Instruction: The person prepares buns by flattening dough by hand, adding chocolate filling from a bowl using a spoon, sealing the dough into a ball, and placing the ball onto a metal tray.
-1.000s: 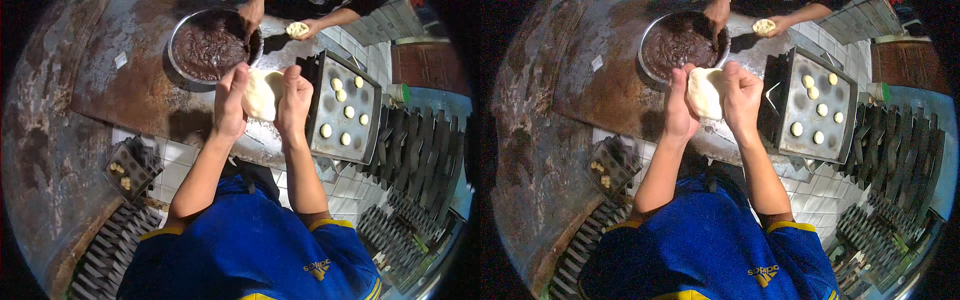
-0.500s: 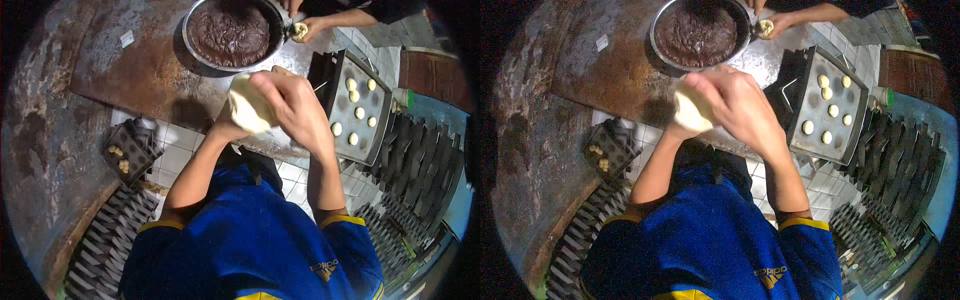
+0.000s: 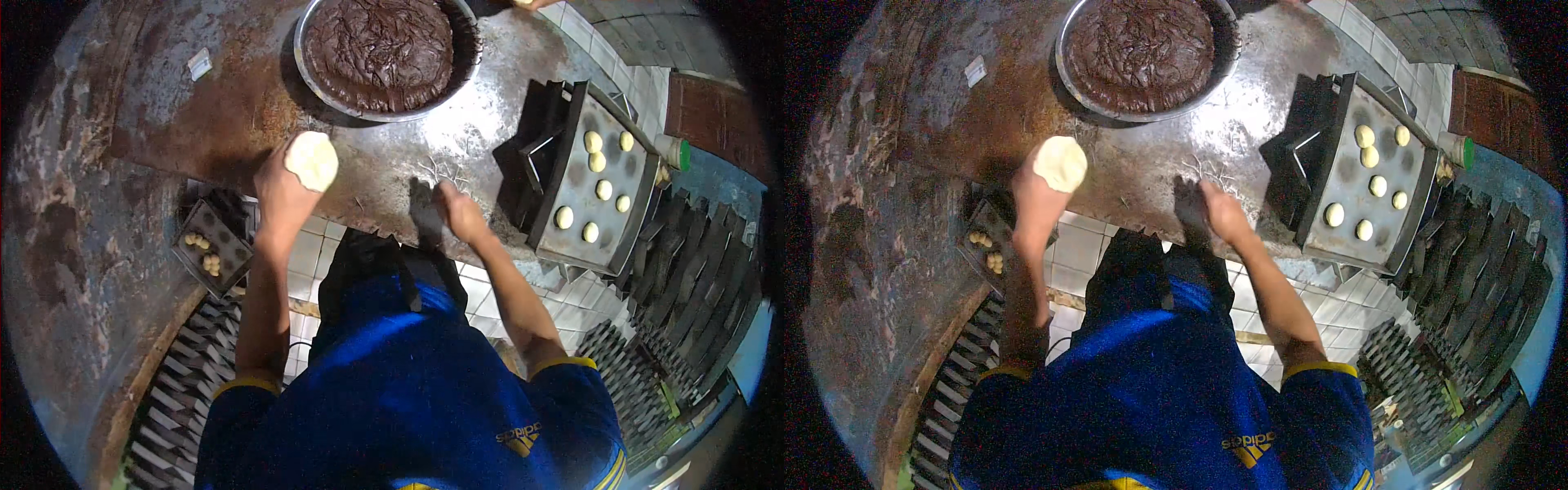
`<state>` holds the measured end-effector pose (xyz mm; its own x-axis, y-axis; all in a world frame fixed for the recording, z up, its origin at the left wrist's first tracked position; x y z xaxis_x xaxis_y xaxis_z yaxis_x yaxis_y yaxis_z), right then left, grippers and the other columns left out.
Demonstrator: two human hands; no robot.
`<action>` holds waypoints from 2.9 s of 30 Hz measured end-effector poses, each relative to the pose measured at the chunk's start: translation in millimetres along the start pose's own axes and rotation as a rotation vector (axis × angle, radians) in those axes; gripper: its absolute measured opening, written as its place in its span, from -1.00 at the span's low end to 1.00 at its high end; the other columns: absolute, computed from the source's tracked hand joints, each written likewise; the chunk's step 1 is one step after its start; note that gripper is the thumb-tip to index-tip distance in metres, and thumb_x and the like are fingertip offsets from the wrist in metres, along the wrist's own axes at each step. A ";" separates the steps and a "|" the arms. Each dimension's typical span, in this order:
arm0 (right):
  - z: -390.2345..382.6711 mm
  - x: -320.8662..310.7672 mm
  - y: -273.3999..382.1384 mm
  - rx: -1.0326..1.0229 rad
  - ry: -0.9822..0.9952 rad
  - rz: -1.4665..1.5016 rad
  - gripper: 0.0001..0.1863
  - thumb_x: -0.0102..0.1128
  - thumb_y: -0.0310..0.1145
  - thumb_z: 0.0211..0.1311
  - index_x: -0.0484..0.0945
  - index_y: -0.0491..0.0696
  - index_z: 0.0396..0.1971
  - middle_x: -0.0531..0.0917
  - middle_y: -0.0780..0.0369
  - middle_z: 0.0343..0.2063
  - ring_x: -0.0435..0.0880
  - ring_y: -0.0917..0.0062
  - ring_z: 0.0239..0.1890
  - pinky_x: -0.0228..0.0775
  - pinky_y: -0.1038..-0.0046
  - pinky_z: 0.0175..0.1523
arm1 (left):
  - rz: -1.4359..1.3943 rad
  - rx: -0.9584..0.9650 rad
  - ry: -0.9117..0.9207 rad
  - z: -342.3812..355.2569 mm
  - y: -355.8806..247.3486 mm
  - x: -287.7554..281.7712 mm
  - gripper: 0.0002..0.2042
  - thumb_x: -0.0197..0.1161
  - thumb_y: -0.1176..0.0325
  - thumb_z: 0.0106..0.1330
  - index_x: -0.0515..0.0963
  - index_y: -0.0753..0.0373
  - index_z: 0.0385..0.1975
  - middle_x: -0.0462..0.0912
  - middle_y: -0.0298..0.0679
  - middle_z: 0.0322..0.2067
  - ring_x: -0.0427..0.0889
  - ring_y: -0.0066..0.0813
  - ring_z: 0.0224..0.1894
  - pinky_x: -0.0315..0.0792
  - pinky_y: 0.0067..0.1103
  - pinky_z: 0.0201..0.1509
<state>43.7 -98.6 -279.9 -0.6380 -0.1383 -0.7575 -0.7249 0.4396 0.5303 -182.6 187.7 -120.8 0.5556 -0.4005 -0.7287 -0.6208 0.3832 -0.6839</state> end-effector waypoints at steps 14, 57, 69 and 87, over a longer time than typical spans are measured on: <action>182.0 -129.9 57.2 -0.423 -0.257 -0.587 -0.66 0.02 -0.41 0.38 0.71 0.06 0.03 0.65 0.11 -0.02 0.73 0.20 -0.06 0.65 0.20 0.01 | 0.075 -0.051 0.007 16.2 17.7 -1.5 -0.62 0.55 0.40 0.09 0.74 0.27 -0.05 0.82 -0.01 -0.13 0.82 -0.07 -0.09 0.64 -0.32 0.03; 9.0 -158.7 129.8 -0.303 -0.124 0.492 0.01 0.75 -0.07 -0.09 0.45 -0.05 0.40 0.54 0.07 0.24 0.54 0.16 0.33 0.41 0.13 0.41 | -0.413 0.138 0.361 -17.1 -74.5 53.6 -0.66 0.50 0.32 0.24 0.65 0.31 -0.04 0.79 -0.13 -0.10 0.76 -0.28 -0.06 0.61 -0.38 0.07; -69.9 -276.7 121.5 -0.499 -0.193 0.482 -0.63 0.60 -0.34 0.09 0.81 -0.04 -0.06 0.68 0.17 -0.29 0.71 0.35 -0.15 0.57 0.34 0.02 | -0.656 0.145 0.815 -47.4 -197.3 92.5 -0.52 0.59 0.26 0.19 0.58 0.28 0.05 0.71 -0.33 -0.19 0.66 -0.53 -0.11 0.54 -0.50 -0.01; -182.0 -346.9 30.7 -0.610 -0.396 0.291 -0.30 0.68 -0.17 -0.04 0.69 -0.05 0.17 0.64 0.18 -0.11 0.65 0.27 0.02 0.56 0.26 0.10 | -1.389 -0.224 0.588 -116.7 -332.1 176.8 -0.51 0.10 0.29 0.38 0.35 0.23 0.30 0.60 -0.30 -0.01 0.60 -0.55 -0.19 0.50 -0.58 -0.12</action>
<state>195.4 -198.6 68.5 -0.7672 0.2854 -0.5744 -0.6305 -0.1713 0.7571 57.2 -107.6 -18.3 0.4929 -0.6106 0.6198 0.0924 -0.6716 -0.7351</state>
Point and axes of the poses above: each hand's wrist, its own z-axis towards the middle knuckle, its own x-axis out of the palm, y = z × x, the point moved 4 cm from there along z, towards the middle knuckle
